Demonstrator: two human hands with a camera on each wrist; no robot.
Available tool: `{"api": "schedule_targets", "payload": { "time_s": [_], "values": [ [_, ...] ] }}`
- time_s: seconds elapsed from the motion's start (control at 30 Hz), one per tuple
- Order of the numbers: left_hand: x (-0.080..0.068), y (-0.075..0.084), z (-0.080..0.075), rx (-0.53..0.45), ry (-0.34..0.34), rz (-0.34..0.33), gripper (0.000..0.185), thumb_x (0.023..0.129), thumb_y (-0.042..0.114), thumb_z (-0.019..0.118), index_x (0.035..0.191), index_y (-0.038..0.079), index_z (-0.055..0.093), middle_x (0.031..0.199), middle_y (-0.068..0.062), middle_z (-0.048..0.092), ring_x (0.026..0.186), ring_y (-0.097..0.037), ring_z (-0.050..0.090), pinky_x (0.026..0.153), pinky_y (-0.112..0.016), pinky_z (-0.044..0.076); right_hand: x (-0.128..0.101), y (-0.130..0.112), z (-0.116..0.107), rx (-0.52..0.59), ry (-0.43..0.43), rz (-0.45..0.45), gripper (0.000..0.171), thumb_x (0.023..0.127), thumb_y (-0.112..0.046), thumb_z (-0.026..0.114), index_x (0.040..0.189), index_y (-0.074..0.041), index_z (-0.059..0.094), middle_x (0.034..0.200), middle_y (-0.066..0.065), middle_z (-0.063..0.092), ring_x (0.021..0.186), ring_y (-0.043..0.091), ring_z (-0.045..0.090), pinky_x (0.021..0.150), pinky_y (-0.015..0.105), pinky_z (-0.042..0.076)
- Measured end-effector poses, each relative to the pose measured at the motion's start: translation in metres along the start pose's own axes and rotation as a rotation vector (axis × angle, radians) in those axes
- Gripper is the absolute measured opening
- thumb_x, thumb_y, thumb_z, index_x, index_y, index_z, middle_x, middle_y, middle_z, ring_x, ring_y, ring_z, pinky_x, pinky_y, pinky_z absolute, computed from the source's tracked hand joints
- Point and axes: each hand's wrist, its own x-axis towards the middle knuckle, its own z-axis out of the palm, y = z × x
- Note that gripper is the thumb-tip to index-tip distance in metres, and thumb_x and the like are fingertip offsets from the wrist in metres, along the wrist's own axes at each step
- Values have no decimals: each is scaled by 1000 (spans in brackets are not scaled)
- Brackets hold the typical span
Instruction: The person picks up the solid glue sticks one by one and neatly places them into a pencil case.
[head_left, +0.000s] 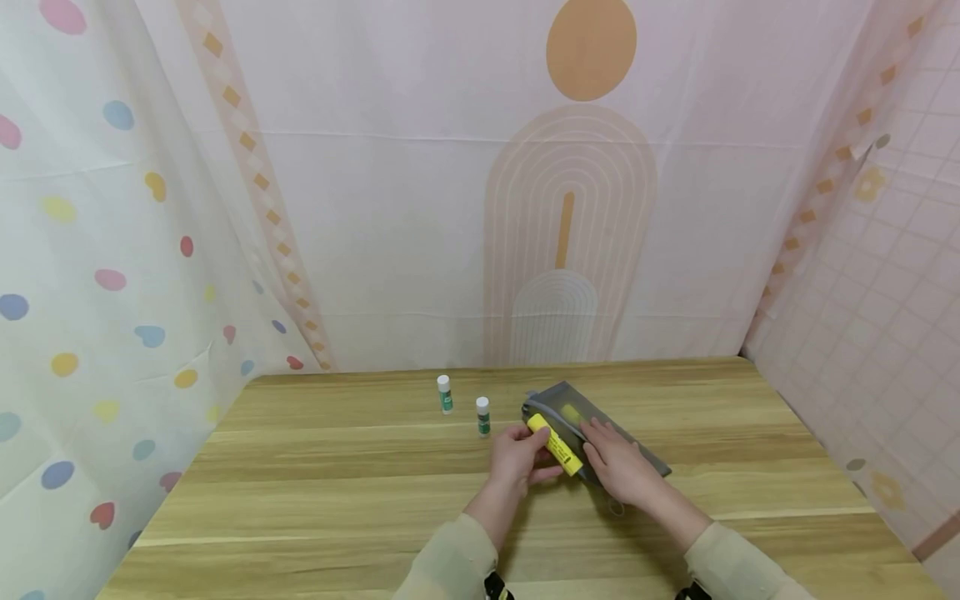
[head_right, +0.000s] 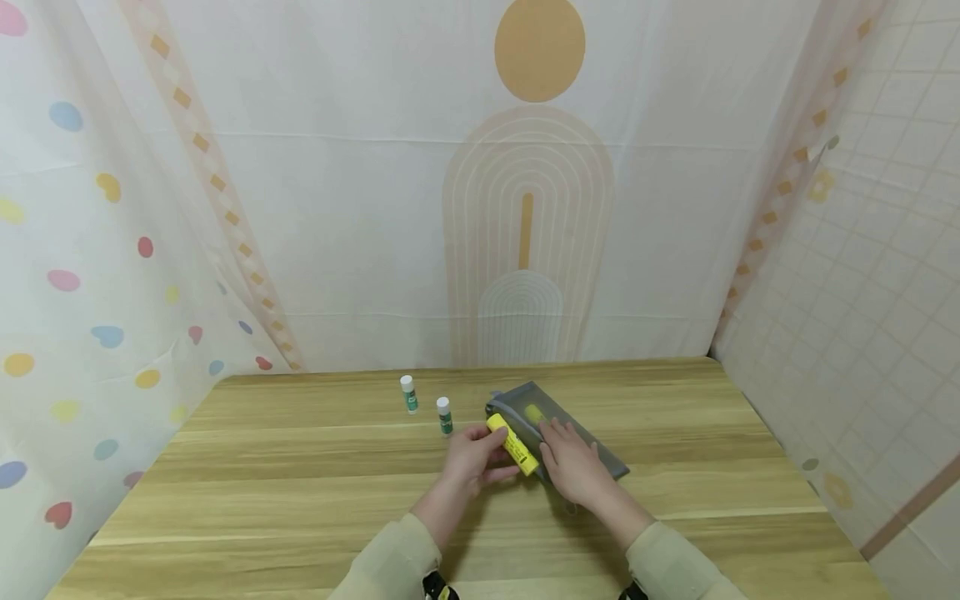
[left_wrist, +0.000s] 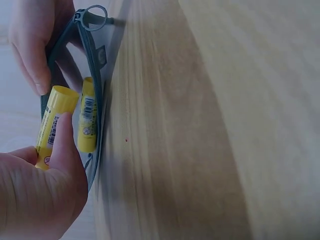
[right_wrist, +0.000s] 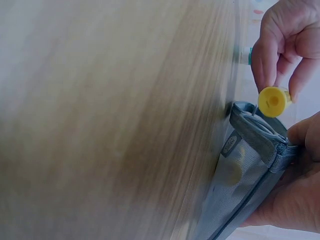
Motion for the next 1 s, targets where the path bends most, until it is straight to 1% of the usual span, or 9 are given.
{"api": "schedule_targets", "payload": {
  "time_s": [0.17, 0.33, 0.53, 0.67, 0.83, 1.0],
  "values": [
    [2, 0, 4, -5, 15, -8, 35, 96, 9, 65, 121, -12, 53, 90, -19, 63, 74, -23, 66, 65, -41, 62, 0, 0, 0, 4, -7, 6, 41, 105, -12, 45, 142, 6, 46, 147, 33, 38, 136, 53, 30, 98, 82, 23],
    [4, -2, 8, 4, 29, -15, 37, 97, 9, 65, 123, -12, 52, 90, -20, 62, 73, -25, 66, 65, -42, 62, 0, 0, 0, 7, -7, 6, 42, 105, -12, 44, 142, 7, 46, 147, 33, 38, 136, 53, 31, 98, 82, 23],
    [7, -5, 10, 12, 42, -20, 34, 97, 9, 64, 122, -12, 53, 90, -20, 61, 75, -26, 66, 66, -43, 62, 0, 1, 0, 1, -4, 1, 42, 105, -12, 45, 143, 6, 46, 147, 33, 38, 136, 53, 31, 98, 82, 23],
    [9, -5, 11, 22, 52, -14, 28, 97, 8, 64, 116, -11, 55, 88, -19, 61, 74, -24, 65, 65, -42, 62, 0, 1, -1, 6, -5, 5, 42, 105, -12, 45, 143, 6, 46, 147, 33, 38, 136, 53, 30, 98, 82, 23],
    [11, -7, 13, 34, 81, -13, 21, 96, 7, 64, 108, -8, 56, 83, -17, 61, 70, -23, 64, 62, -41, 62, 0, 1, -1, 14, -3, 1, 42, 105, -11, 45, 142, 7, 46, 146, 33, 38, 136, 53, 31, 98, 81, 23],
    [12, -8, 16, 47, 104, -14, 26, 97, 7, 63, 114, -10, 54, 83, -18, 60, 69, -23, 64, 63, -41, 62, 0, 2, 0, 20, -7, 3, 42, 105, -11, 45, 143, 7, 46, 147, 33, 38, 136, 53, 30, 98, 82, 23]
  ]
}}
